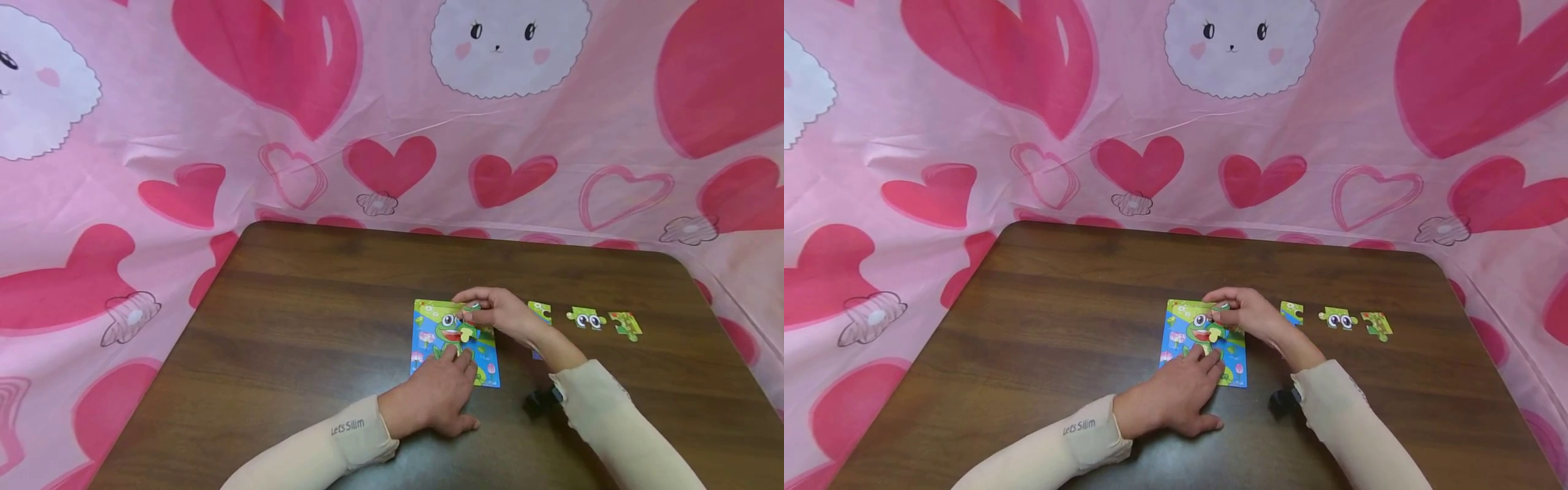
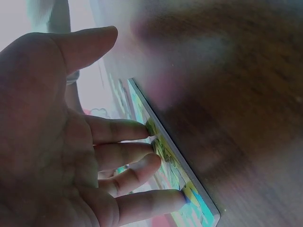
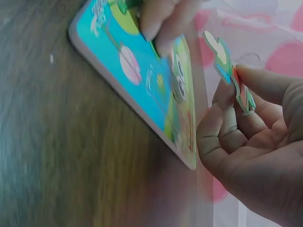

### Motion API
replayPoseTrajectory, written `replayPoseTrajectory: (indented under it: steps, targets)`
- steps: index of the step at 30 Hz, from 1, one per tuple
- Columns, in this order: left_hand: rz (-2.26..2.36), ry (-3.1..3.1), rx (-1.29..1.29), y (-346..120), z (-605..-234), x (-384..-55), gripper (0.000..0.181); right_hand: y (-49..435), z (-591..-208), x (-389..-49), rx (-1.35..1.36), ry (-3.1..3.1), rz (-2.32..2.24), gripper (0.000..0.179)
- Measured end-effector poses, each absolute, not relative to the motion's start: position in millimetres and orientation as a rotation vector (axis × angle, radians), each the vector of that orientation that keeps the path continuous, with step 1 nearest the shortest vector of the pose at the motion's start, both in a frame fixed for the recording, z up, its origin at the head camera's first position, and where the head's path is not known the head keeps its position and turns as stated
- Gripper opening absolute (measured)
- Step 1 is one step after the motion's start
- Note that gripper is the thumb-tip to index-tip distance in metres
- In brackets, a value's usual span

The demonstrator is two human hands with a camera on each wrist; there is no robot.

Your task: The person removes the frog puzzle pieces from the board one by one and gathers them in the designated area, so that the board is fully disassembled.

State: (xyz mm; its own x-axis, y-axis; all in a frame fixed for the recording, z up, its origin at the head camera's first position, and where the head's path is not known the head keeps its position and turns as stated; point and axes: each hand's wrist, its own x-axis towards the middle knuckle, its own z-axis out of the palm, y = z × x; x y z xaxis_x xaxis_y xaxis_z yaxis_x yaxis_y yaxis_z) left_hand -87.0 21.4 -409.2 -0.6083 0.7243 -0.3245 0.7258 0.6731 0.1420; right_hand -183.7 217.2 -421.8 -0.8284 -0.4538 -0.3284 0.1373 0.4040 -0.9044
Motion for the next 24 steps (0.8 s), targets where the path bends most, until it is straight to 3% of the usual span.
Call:
replayPoseTrajectory:
  steps: [9, 24]
  targets:
    - [-0.033, 2.537, 1.143, 23.3, -409.8, -87.2, 0.086, 247.8, -413.0, -180.7, -0.264, 2.214, -1.403, 0.036]
    - [-0.086, 2.574, 1.158, 23.9, -408.9, -83.2, 0.084, 310.4, -403.5, -163.8, -0.193, 2.232, -1.541, 0.047]
